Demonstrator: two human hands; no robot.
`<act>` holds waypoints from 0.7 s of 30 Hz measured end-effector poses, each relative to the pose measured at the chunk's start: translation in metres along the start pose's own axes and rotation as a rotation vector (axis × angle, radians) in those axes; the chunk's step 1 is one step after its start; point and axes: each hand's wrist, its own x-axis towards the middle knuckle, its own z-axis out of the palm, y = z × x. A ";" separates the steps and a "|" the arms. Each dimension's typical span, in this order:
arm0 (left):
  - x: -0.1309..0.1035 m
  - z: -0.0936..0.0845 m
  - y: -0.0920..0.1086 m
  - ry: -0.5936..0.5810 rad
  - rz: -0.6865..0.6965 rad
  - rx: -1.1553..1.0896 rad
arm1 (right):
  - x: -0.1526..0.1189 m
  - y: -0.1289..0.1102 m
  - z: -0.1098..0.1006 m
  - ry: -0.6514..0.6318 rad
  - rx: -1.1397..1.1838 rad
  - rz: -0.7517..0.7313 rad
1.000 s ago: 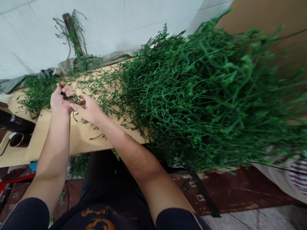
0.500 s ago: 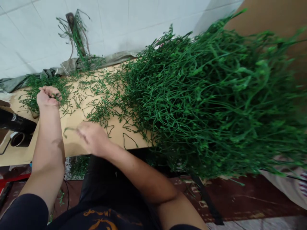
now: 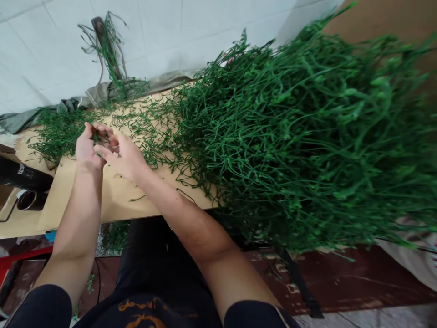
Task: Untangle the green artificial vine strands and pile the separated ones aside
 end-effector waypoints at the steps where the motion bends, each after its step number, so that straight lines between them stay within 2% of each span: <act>1: -0.001 0.001 -0.004 0.017 0.009 0.029 | 0.001 -0.001 0.002 -0.027 -0.102 -0.020; 3: -0.003 0.003 -0.008 0.029 0.013 0.064 | 0.000 -0.003 0.003 -0.077 -0.250 -0.019; 6: -0.004 0.001 -0.005 -0.004 -0.020 0.099 | -0.008 -0.003 0.000 -0.116 -0.319 -0.004; 10: -0.003 -0.005 0.002 -0.073 -0.043 0.132 | -0.023 0.004 -0.002 -0.142 -0.268 -0.051; 16: -0.004 -0.012 0.006 -0.066 -0.064 0.159 | -0.030 0.001 -0.012 -0.164 -0.171 -0.044; 21: -0.011 -0.009 0.008 -0.116 -0.030 0.121 | -0.015 0.006 -0.021 -0.021 -0.124 -0.152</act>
